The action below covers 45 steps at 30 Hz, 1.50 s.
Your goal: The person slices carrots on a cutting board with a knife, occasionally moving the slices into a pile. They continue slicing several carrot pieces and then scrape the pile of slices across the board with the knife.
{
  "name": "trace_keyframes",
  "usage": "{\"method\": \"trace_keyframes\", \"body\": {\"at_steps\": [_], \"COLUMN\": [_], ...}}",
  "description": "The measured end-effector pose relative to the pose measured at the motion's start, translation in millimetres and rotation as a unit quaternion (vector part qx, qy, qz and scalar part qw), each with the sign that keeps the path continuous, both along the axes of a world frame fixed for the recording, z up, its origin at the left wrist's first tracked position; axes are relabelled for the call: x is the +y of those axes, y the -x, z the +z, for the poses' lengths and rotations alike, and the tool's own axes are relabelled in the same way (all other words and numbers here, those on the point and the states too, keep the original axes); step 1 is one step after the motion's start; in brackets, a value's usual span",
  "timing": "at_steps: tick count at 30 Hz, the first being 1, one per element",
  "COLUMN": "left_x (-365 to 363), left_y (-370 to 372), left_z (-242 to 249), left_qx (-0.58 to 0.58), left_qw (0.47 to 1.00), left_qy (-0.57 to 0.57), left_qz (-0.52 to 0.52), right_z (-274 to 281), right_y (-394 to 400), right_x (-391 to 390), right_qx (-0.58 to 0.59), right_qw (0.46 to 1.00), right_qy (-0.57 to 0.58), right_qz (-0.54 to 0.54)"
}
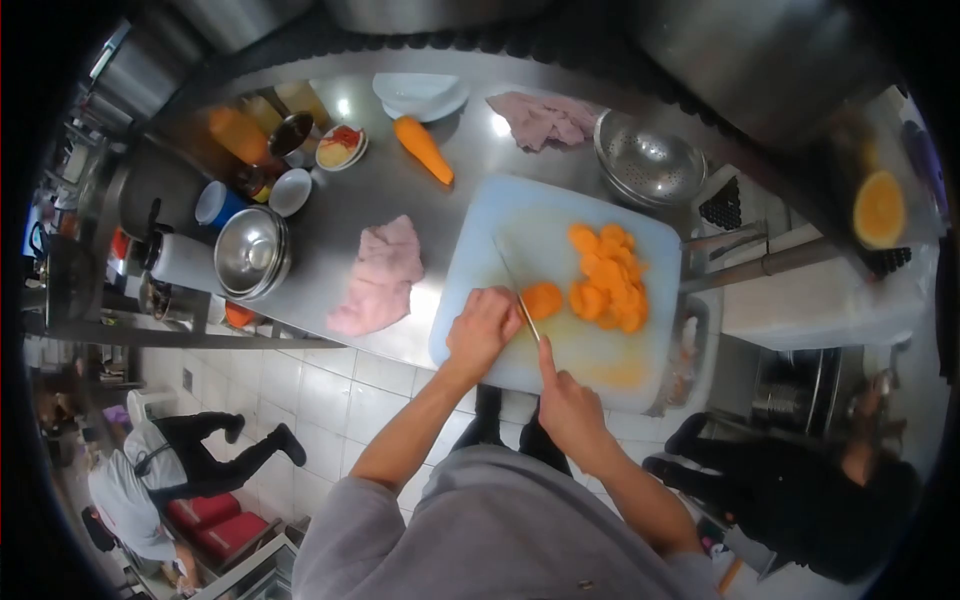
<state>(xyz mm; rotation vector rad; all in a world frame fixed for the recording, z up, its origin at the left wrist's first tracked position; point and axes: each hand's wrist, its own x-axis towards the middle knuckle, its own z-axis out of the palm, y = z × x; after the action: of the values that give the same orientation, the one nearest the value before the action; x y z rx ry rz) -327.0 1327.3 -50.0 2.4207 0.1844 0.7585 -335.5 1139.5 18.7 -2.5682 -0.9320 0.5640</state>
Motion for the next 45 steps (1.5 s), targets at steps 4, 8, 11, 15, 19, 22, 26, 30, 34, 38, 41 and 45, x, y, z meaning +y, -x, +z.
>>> {"method": "trace_keyframes", "body": {"at_steps": [4,8,11,15,19,22,26,30,34,38,41,45], "left_x": [1,0,1,3,1,1,3,3,2,2,3,4], "left_y": [-1,-2,-2,-3,0,0,2,0,0,0,0,1], "left_z": [5,3,1,-1,-2,-2,0,0,0,1,2,-1], "left_qx": [0.01,0.007,0.011,0.006,0.028,0.028,0.019,0.001,0.014,0.004,0.015,0.021], "left_qw": [1.0,1.0,1.0,1.0,1.0,1.0,1.0,1.0,1.0,1.0,1.0,0.999], "left_qy": [0.021,0.012,0.009,0.012,0.008,0.008,0.015,0.0,0.019,0.005,0.014,0.02], "left_qz": [-0.011,-0.005,0.001,0.004,-0.003,-0.001,-0.02,-0.013,-0.015,-0.015,-0.013,-0.014], "right_z": [34,38,31,15,-14,-42,-40,0,35,33,26,1], "right_y": [26,36,36,25,4,-8,-9,0,23,31,28,13], "right_x": [-22,-30,-30,-20,-1,12,8,0,-14,-19,-17,-7], "right_qx": [0.017,0.016,0.01,0.02,-0.004,-0.018,-0.013,0.016,0.031,0.021,0.027,-0.004], "right_qw": [0.999,1.0,1.0,1.0,1.0,1.0,1.0,1.0,0.998,0.999,0.999,1.0], "right_qy": [0.028,0.014,0.017,0.009,0.004,-0.01,-0.01,0.009,0.042,0.024,0.012,-0.02], "right_qz": [-0.015,-0.015,-0.009,0.002,0.009,0.003,-0.006,-0.01,-0.024,-0.029,-0.019,0.0]}}
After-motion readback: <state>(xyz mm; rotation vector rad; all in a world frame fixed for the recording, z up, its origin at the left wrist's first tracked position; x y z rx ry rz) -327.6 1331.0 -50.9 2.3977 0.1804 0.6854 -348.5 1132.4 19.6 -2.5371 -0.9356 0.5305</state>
